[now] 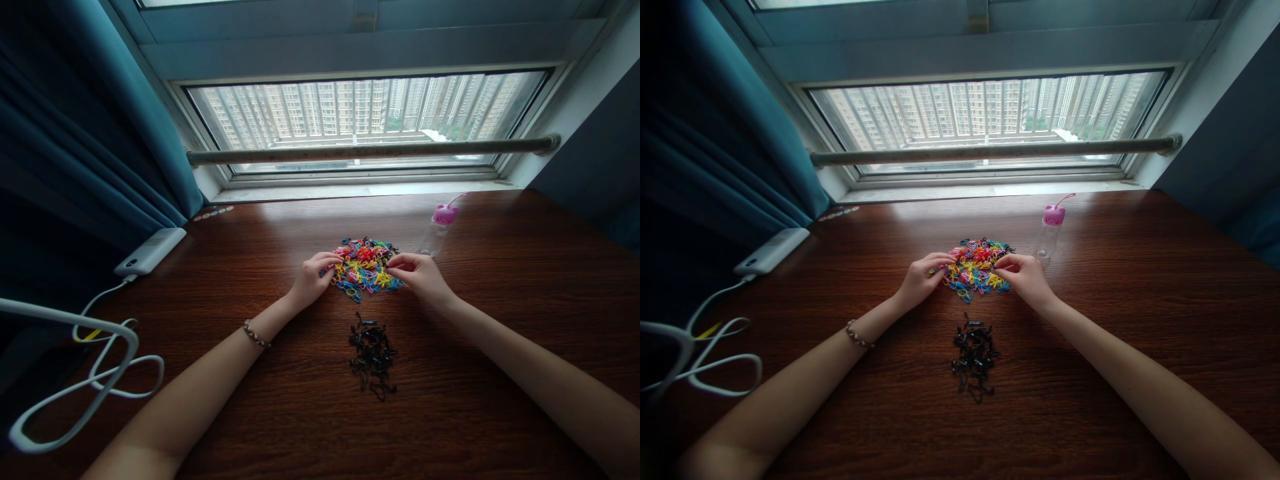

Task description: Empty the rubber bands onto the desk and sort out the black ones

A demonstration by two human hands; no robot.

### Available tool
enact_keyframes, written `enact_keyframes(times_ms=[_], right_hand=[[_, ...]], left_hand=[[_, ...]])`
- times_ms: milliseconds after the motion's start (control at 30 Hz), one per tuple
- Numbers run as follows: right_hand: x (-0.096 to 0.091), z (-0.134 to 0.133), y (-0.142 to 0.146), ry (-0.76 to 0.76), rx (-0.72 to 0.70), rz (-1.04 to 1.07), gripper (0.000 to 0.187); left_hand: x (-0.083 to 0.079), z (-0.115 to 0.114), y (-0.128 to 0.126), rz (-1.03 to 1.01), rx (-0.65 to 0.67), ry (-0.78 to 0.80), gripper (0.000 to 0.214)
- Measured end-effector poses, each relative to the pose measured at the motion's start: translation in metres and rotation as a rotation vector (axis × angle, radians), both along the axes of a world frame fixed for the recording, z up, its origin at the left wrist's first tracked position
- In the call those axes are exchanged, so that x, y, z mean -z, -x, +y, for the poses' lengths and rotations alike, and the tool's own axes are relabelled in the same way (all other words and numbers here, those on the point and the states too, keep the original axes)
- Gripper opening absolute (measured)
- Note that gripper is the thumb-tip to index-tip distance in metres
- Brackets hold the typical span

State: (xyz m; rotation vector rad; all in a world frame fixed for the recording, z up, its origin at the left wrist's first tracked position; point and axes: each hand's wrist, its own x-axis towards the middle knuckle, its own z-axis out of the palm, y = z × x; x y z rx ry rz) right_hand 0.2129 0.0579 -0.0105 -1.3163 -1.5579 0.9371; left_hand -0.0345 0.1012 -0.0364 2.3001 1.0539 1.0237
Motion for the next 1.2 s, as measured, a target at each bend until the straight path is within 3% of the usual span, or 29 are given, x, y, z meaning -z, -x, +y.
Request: enact_keyframes(times_ms=[133, 233, 367, 633, 733, 833, 933, 1000, 1100, 1200], right_hand=[[-0.016, -0.013, 0.007, 0.227, -0.384, -0.059, 0.017], [-0.02, -0.026, 0.014, 0.276, -0.546, -0.11, 0.015], [-0.024, -0.039, 0.021, 0.212, -0.648, -0.23, 0.012], [-0.032, -0.055, 0.03, 0.07, -0.683, -0.451, 0.012], [-0.031, -0.049, 0.027, 0.051, -0.588, -0.464, 0.015], [-0.022, -0.028, 0.014, -0.031, -0.326, -0.487, 0.017], [-0.006, -0.003, -0.006, -0.119, -0.016, -0.503, 0.016], [0.005, 0.01, -0.017, -0.131, 0.113, -0.518, 0.014], [0.018, 0.019, -0.025, -0.154, 0.16, -0.557, 0.014], [0.027, 0.021, -0.025, -0.211, 0.13, -0.554, 0.014]], left_hand=[[-0.002, 0.003, 0.001, -0.213, -0.13, 0.254, 0.021], [-0.002, 0.005, 0.002, -0.338, -0.143, 0.363, 0.024], [-0.002, 0.006, 0.0, -0.427, -0.151, 0.384, 0.027], [-0.005, 0.004, -0.001, -0.487, -0.142, 0.349, 0.025], [-0.008, 0.001, -0.003, -0.447, -0.151, 0.356, 0.023], [-0.013, -0.008, -0.007, -0.379, -0.099, 0.326, 0.021], [-0.02, -0.024, -0.014, -0.243, 0.054, 0.243, 0.017], [-0.024, -0.037, -0.021, -0.131, 0.22, 0.174, 0.014], [-0.024, -0.052, -0.029, 0.056, 0.471, 0.012, 0.015], [-0.019, -0.058, -0.033, 0.182, 0.588, -0.129, 0.015]])
